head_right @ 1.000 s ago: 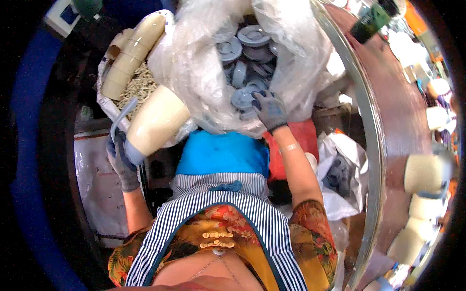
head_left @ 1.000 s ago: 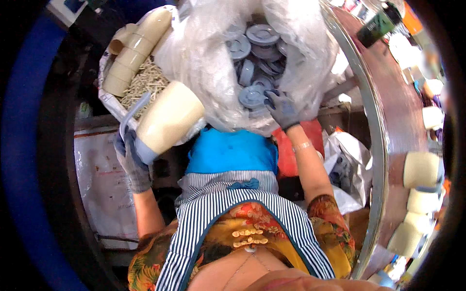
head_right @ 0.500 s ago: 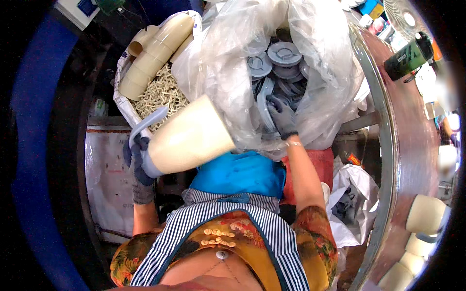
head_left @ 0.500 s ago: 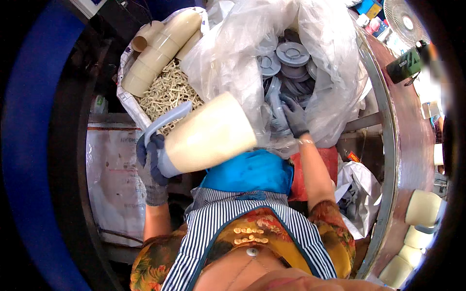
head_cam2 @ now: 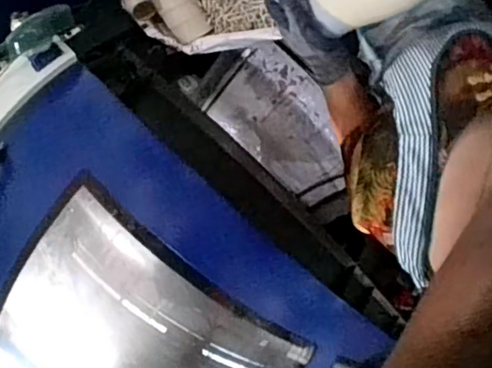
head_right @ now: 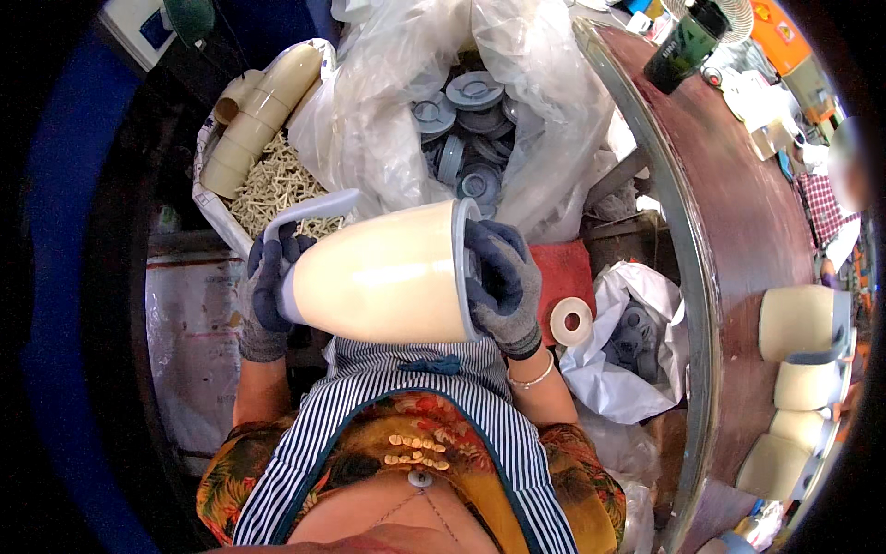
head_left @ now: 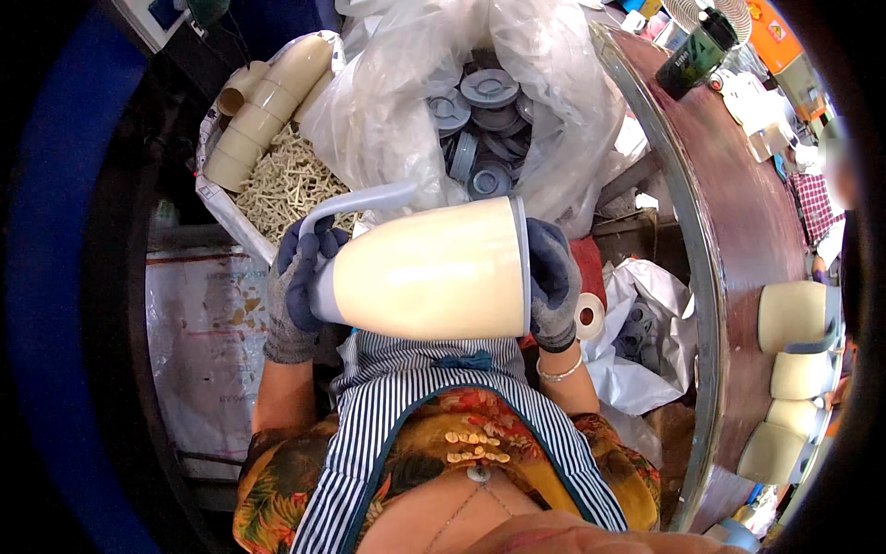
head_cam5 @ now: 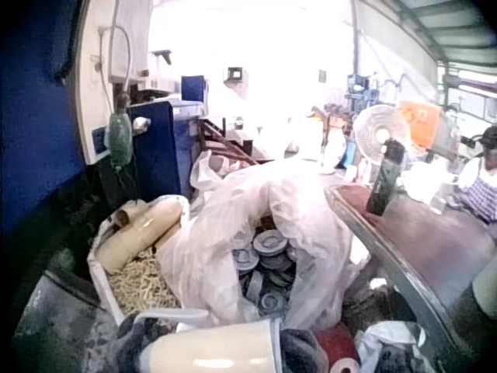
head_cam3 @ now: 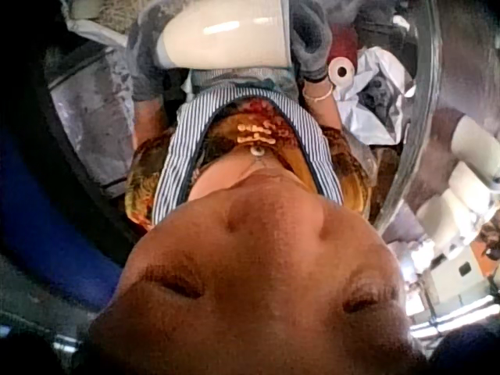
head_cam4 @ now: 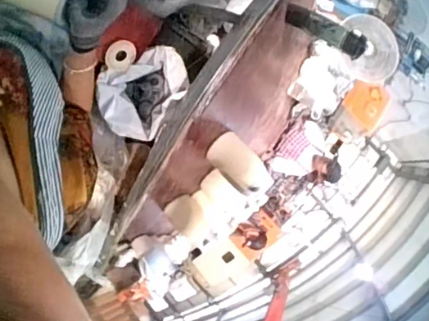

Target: The person fits grey lids onto cream-colored ceramic pitchers and moves the completed items to a side table.

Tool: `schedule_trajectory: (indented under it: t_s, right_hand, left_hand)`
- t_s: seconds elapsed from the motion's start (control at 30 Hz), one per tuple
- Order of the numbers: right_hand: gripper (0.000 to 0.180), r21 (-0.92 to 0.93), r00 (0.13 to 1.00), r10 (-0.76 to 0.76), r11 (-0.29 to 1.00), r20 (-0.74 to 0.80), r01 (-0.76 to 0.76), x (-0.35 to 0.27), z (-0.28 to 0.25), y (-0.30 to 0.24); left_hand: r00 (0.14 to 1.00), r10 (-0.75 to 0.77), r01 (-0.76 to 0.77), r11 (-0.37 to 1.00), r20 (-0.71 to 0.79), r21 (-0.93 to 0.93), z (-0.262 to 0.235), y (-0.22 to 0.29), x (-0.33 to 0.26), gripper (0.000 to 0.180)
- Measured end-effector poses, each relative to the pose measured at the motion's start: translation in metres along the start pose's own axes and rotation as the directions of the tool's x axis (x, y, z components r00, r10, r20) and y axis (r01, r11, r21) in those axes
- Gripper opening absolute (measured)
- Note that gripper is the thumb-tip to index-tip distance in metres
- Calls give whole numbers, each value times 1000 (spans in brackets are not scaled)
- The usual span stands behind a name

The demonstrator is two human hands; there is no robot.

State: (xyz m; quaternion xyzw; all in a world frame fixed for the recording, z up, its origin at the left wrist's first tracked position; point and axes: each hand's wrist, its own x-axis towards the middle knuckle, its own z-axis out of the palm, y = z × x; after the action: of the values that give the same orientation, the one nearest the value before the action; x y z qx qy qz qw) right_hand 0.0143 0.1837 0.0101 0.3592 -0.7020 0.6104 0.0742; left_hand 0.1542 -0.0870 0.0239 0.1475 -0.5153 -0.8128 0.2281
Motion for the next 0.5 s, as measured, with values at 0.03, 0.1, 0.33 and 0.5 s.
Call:
schedule_trajectory:
  t_s: [0.03,0.1,0.33,0.5]
  right_hand:
    - [46,39,999,37,999,-33,-35,-3,-1,0]
    - [45,56,997,52,997,-64,-48,-6,-4,-2]
    - [45,99,989,-127,986,-77,135,-14,-6,-17]
    - [49,49,979,-202,978,-28,204,-25,-10,-24]
  left_hand:
    - [1000,8,-8,1000,18,4,1,2,-2,38]
    - [999,30,-30,1000,-30,-7,14,7,-10,37]
    - [999,33,-33,999,15,26,14,14,-12,34]
    - [999,21,-18,993,-24,113,14,11,-22,34]
